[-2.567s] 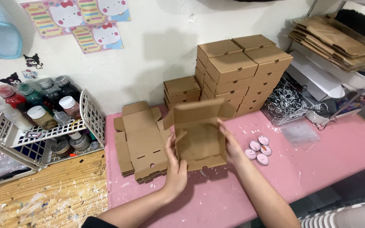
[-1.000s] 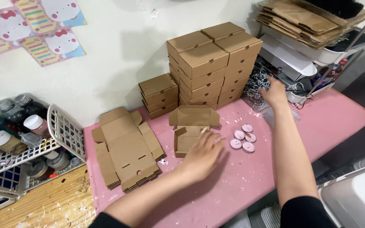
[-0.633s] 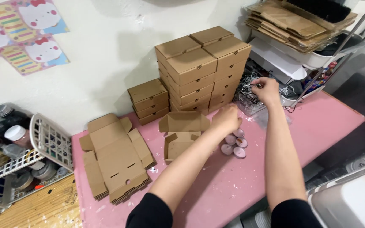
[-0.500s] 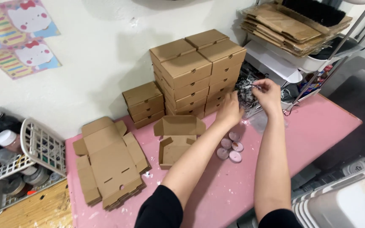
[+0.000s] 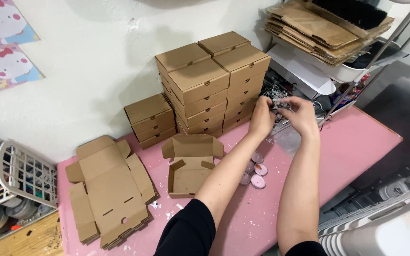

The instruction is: Assembling cardboard boxes and filling them with black shredded paper and tea light candles.

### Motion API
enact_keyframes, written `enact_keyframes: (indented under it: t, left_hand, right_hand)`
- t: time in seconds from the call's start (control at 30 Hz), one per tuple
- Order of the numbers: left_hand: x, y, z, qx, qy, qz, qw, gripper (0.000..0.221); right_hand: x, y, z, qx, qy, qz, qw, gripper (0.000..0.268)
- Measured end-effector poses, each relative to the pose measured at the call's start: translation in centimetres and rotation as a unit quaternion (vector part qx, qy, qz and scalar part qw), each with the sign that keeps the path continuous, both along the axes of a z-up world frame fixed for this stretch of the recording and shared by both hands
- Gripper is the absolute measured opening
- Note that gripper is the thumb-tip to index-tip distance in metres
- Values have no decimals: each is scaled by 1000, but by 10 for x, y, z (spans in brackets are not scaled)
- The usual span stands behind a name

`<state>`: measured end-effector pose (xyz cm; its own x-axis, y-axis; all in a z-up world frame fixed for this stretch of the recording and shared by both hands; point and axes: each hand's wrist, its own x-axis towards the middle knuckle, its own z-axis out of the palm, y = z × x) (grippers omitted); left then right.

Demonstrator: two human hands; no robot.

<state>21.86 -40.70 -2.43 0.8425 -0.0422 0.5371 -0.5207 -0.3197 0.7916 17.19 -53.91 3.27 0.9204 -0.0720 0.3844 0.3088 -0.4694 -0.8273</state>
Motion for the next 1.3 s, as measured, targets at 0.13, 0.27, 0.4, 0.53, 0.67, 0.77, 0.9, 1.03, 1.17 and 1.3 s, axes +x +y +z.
enact_keyframes:
  t: [0.13,0.27,0.4,0.53,0.67,0.77,0.9,1.03,1.17,1.3]
  left_hand:
    - [-9,3,20,5,-24,2,1000,68]
    - [-16,5,25,52,34,-20,998,50]
    - [-17,9,26,67,25,-14,997,33]
    - [0,-5,5,137,34,18,990,17]
    - [21,-30,-21,258,13,65,964,21]
    - [21,-33,-18,300,17,76,951,26]
    - [7,-16,6,353,-8,55,934,22]
    - [-37,50,46,262,54,-92,959,20]
    - [-64,130,49,123,127,-282,943,25]
    - [-78,214,29,-32,189,-456,869,35]
  right_hand:
    - [14,-5,-14,24,0,-55,998,32]
    - [-5,23,20,47,-69,-5,996,36]
    - [2,31,24,-83,-33,-129,988,29]
    - [-5,29,34,62,-77,-94,991,27]
    - [-28,40,67,75,-194,-132,969,29]
    - [-51,57,92,102,-256,-96,957,28]
    - [-81,84,119,173,-247,11,953,29]
    - [-104,112,131,185,-180,80,963,31]
    - [-128,142,129,115,-136,163,970,30]
    - [-149,165,114,184,-80,267,943,27]
